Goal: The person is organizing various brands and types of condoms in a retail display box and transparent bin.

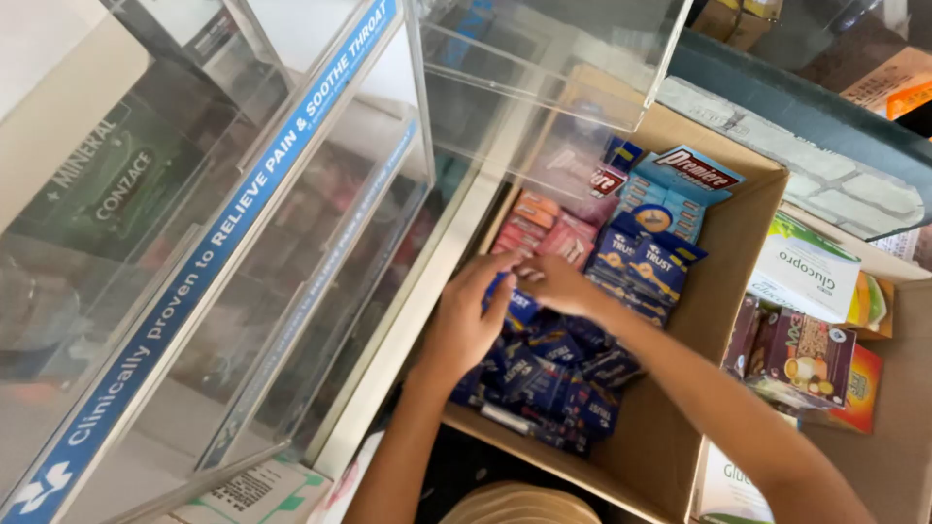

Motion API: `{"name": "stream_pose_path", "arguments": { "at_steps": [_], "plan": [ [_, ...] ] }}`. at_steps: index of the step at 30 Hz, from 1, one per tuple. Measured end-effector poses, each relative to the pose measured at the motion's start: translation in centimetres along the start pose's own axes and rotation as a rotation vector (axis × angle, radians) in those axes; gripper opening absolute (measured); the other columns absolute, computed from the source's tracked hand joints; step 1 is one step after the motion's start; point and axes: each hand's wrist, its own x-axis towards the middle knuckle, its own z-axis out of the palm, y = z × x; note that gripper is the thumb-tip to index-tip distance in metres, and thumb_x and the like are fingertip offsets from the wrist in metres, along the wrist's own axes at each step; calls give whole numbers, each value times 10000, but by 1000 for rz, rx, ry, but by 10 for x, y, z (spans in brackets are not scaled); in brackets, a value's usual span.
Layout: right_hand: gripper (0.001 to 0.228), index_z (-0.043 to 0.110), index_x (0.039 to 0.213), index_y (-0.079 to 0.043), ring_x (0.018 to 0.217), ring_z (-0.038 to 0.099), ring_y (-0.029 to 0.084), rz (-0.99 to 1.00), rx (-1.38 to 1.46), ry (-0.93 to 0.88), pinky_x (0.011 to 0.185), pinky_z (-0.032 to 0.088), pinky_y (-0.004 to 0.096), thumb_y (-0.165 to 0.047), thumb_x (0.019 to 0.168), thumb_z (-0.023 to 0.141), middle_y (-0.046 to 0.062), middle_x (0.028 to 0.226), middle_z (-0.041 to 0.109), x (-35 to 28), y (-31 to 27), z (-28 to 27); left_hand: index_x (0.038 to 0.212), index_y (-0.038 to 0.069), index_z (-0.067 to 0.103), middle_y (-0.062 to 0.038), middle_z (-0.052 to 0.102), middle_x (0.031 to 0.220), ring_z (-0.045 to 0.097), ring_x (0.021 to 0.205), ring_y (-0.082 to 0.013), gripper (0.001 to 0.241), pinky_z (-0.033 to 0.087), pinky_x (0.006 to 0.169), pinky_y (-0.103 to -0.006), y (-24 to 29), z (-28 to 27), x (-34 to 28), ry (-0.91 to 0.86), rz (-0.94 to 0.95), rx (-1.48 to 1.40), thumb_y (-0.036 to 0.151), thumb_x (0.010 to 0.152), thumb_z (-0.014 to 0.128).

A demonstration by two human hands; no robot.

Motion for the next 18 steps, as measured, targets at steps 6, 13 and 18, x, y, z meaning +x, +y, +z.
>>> {"name": "stream_pose_path", "arguments": {
  "at_steps": [6,13,18],
  "plan": [
    [445,702,1282,-29,1008,717,202,-176,-129,-181,878,556,338,-330,956,664,133,1115,785,-69,-72,-63,1461,-5,519,-240,656,1348,697,1159,-364,448,584,917,-402,-3,2,0,-97,3,-72,136,1048,621],
    [423,727,1232,5,1013,713,199,-95,193,-68,915,572,355,-321,968,674,168,1125,796,-61,-59,-65,1460,36,548,-176,739,1142,744,921,-243,551,574,765,-340,-9,1,-6,-237,-254,16,226,965,698],
    [382,691,1224,-37,1051,704,228,-149,-210,1,955,539,371,-206,883,715,123,1154,752,-25,14,-14,1483,3,497,-210,725,1202,751,1001,-294,577,579,841,-348,-3,-3,-6,-6,-181,-152,191,972,689]
  ]
}}
